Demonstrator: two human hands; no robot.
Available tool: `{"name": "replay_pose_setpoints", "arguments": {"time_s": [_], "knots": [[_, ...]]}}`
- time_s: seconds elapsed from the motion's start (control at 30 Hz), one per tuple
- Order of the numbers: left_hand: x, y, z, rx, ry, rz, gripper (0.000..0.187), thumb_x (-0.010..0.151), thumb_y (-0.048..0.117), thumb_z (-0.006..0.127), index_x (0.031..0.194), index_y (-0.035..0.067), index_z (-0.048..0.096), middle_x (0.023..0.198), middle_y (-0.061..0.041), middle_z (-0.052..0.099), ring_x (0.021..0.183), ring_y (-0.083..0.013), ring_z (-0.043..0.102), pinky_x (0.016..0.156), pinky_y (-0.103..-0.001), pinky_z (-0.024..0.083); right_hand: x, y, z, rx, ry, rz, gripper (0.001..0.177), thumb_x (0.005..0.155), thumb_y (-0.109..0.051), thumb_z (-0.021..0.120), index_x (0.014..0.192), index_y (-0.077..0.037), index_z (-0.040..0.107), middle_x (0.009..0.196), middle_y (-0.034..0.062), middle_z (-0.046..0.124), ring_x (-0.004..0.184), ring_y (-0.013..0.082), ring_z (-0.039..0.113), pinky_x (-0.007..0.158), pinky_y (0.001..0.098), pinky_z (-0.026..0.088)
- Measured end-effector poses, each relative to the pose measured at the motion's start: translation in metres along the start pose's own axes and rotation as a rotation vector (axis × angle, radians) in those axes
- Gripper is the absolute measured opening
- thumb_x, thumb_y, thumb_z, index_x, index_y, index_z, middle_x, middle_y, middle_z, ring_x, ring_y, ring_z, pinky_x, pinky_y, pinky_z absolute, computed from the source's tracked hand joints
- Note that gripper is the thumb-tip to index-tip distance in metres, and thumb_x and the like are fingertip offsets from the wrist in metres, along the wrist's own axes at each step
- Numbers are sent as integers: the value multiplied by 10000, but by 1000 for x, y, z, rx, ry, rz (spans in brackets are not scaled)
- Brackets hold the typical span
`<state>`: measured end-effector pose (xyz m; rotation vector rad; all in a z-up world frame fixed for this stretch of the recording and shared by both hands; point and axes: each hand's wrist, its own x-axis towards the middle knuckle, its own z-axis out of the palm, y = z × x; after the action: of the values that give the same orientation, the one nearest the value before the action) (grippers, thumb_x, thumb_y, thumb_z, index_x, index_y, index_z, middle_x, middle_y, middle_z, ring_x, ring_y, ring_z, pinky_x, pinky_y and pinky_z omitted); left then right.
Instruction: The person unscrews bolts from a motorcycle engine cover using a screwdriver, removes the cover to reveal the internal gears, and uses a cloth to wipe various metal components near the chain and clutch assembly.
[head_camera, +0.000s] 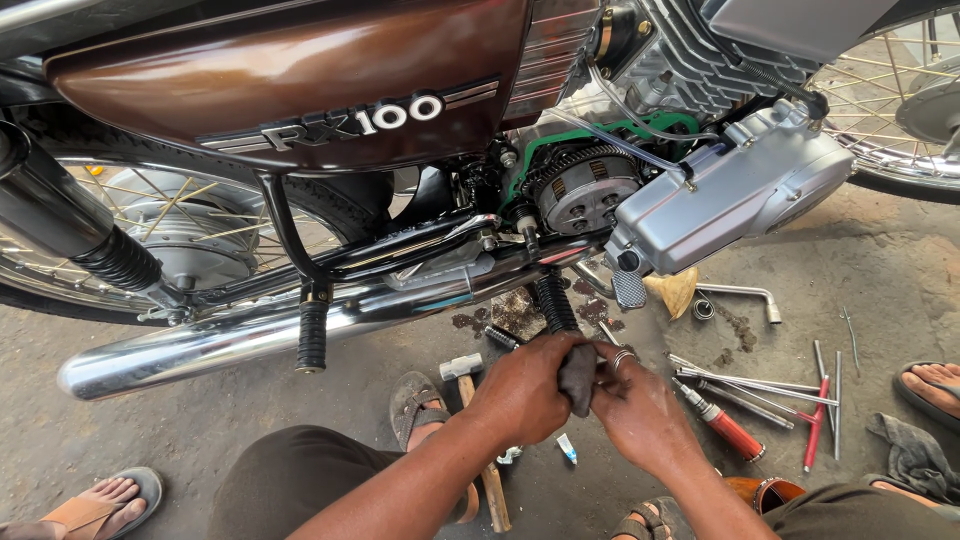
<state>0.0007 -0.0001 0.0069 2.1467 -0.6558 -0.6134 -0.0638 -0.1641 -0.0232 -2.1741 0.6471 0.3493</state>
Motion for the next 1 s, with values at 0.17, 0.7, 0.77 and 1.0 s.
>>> {"name": "replay_pose_setpoints", "arguments": {"time_s": [0.17,0.7,0.77,1.0], "knots": [[3,7,-9,-33,9,-175,422,803,165,696,1210,76,624,1164,-175,724,1086,-316,724,985,-393,550,3,9,0,225,130,-97,531,941,-293,573,1450,-146,605,981,107,791,833,270,718,754,395,560],[-3,0,13,-191,53,232,925,757,163,706,1582,41,306,1403,-274,564,1238,-435,615,1049,-434,494,11,14,10,724,12,-115,586,814,44,557,1391,-62,559,1070,83,707,932,164,676,823,299,551],[-2,3,7,-301,61,151,833,787,182,663,1564,68,386,1303,-225,670,1200,-365,682,1040,-402,523,15,20,9,673,103,-156,543,807,81,552,1339,-24,598,1017,89,698,890,156,650,792,283,524],[14,0,-3,-337,221,-165,716,901,351,696,1512,100,421,1319,-173,655,1158,-307,674,991,-376,515,12,20,14,587,174,-388,428,882,-3,577,1308,-47,582,1061,67,695,932,121,639,814,278,534]]}}
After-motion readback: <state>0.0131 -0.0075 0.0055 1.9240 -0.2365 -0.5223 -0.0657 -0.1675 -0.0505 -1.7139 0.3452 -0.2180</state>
